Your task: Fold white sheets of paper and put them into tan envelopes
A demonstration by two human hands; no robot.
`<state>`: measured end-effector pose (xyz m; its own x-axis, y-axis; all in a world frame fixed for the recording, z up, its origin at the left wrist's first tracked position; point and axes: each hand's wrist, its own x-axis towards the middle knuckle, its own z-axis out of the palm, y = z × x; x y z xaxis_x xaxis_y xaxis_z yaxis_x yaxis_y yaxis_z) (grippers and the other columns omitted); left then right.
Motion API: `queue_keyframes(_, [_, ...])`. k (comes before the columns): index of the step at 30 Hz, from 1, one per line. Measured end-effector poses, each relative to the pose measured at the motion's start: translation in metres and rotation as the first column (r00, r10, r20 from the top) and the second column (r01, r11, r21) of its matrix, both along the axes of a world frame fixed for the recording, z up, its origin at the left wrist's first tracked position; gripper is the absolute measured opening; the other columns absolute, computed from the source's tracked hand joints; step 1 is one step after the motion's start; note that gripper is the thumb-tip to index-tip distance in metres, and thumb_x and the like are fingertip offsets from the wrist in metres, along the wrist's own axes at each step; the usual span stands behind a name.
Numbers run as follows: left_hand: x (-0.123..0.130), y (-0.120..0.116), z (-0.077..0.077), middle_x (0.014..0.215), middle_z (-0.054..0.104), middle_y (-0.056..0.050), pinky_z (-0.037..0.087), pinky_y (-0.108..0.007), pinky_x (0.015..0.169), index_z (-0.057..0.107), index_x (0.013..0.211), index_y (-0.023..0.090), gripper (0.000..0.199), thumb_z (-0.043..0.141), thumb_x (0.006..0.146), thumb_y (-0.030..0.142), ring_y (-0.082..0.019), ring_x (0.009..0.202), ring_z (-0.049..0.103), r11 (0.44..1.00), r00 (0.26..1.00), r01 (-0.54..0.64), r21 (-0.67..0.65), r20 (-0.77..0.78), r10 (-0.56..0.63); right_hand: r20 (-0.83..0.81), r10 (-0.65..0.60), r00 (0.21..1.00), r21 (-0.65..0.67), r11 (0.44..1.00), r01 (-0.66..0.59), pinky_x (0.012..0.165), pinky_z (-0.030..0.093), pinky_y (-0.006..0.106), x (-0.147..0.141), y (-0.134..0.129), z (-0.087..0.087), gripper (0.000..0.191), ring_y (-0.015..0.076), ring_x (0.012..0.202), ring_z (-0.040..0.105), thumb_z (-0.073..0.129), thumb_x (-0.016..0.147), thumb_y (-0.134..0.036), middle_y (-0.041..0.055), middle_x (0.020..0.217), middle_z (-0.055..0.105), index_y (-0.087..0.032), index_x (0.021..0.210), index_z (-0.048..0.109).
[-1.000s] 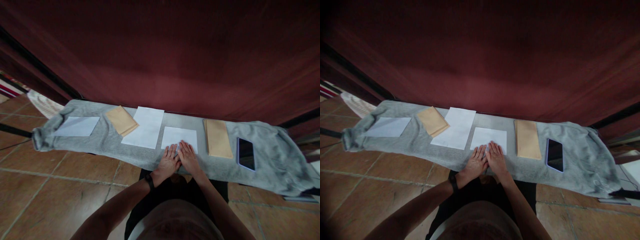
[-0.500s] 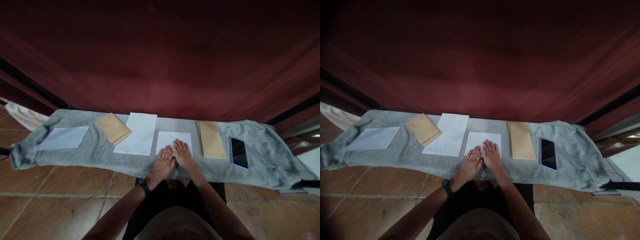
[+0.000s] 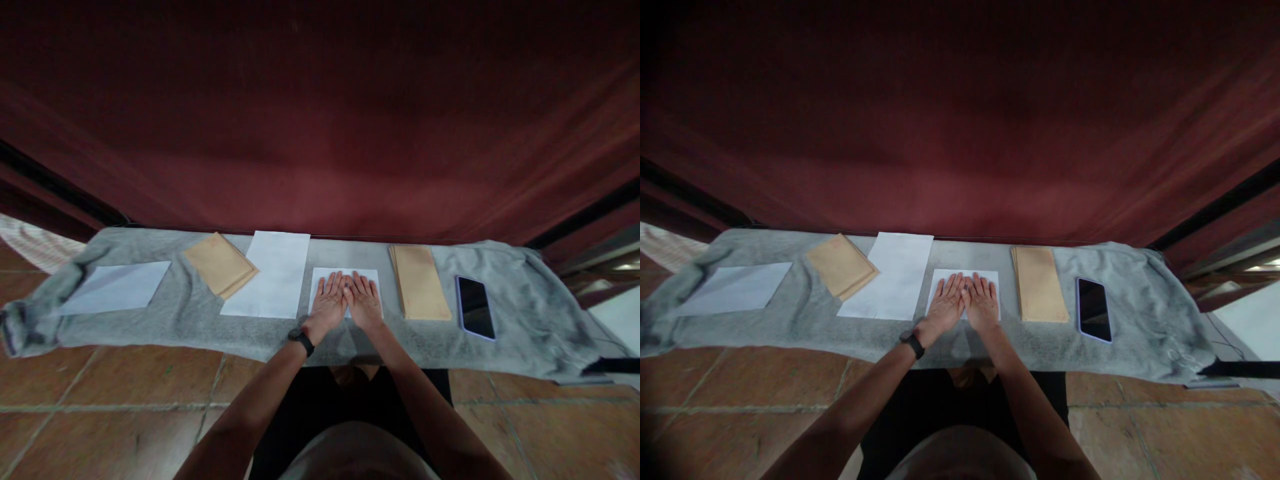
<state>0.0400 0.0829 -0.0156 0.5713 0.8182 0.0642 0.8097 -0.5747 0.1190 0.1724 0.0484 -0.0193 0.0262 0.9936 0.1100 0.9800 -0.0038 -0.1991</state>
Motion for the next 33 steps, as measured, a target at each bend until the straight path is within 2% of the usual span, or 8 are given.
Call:
queue_keyframes(6, [0.006, 0.017, 0.003, 0.166, 0.028, -0.009, 0.016, -0.051, 0.127, 0.031, 0.158, 0.012, 0.057, 0.022, 0.104, 0.026, -0.025, 0.156, 0.018, 0.999, 0.999, -0.036, -0.026, -0.026, 0.035, -0.027, -0.079, 0.996, -0.016, 0.997, 0.079, 0.121, 0.019, 0.052, 0.001, 0.018, 0.001, 0.053, 0.0306, 0.149, 0.033, 0.025, 0.108, -0.038, 0.009, 0.164, 0.032, -0.02, 0.156, 0.041])
queue_keyframes(12, [0.009, 0.021, 0.0, 0.165, 0.03, -0.012, 0.016, -0.049, 0.127, 0.034, 0.157, 0.009, 0.057, 0.025, 0.103, 0.027, -0.024, 0.155, 0.021, 0.998, 0.998, -0.065, 0.006, -0.013, 0.065, -0.026, -0.136, 0.99, 0.007, 0.991, 0.137, 0.122, 0.019, 0.05, 0.001, 0.023, -0.007, 0.054, 0.0299, 0.15, 0.032, 0.028, 0.108, -0.039, 0.01, 0.164, 0.032, -0.018, 0.156, 0.04])
queue_keyframes(17, [0.006, 0.02, -0.005, 0.164, 0.031, -0.015, 0.017, -0.048, 0.127, 0.035, 0.155, 0.006, 0.058, 0.025, 0.105, 0.032, -0.024, 0.155, 0.023, 0.993, 0.994, -0.111, 0.029, 0.021, 0.111, -0.02, -0.177, 0.984, 0.097, 0.979, 0.178, 0.121, 0.021, 0.051, 0.006, 0.02, -0.016, 0.055, 0.0302, 0.149, 0.035, 0.029, 0.107, -0.04, 0.0135, 0.162, 0.036, -0.015, 0.155, 0.042])
queue_keyframes(28, [-0.008, 0.014, -0.007, 0.163, 0.031, -0.019, 0.022, -0.046, 0.126, 0.034, 0.155, 0.002, 0.063, 0.03, 0.104, 0.038, -0.028, 0.154, 0.025, 0.969, 0.97, -0.239, 0.06, 0.066, 0.235, -0.031, -0.234, 0.972, 0.314, 0.921, 0.232, 0.116, 0.032, 0.053, 0.021, 0.008, -0.031, 0.065, 0.0342, 0.143, 0.044, 0.029, 0.107, -0.045, 0.0275, 0.153, 0.045, 0.002, 0.151, 0.042])
queue_keyframes(33, [-0.014, 0.006, -0.009, 0.162, 0.034, -0.021, 0.025, -0.047, 0.125, 0.035, 0.154, 0.0, 0.065, 0.032, 0.104, 0.04, -0.03, 0.154, 0.025, 0.954, 0.955, -0.286, 0.089, 0.104, 0.276, -0.022, -0.236, 0.972, 0.351, 0.908, 0.228, 0.115, 0.035, 0.054, 0.025, 0.001, -0.033, 0.067, 0.036, 0.141, 0.045, 0.027, 0.107, -0.046, 0.0293, 0.152, 0.045, 0.003, 0.15, 0.041])
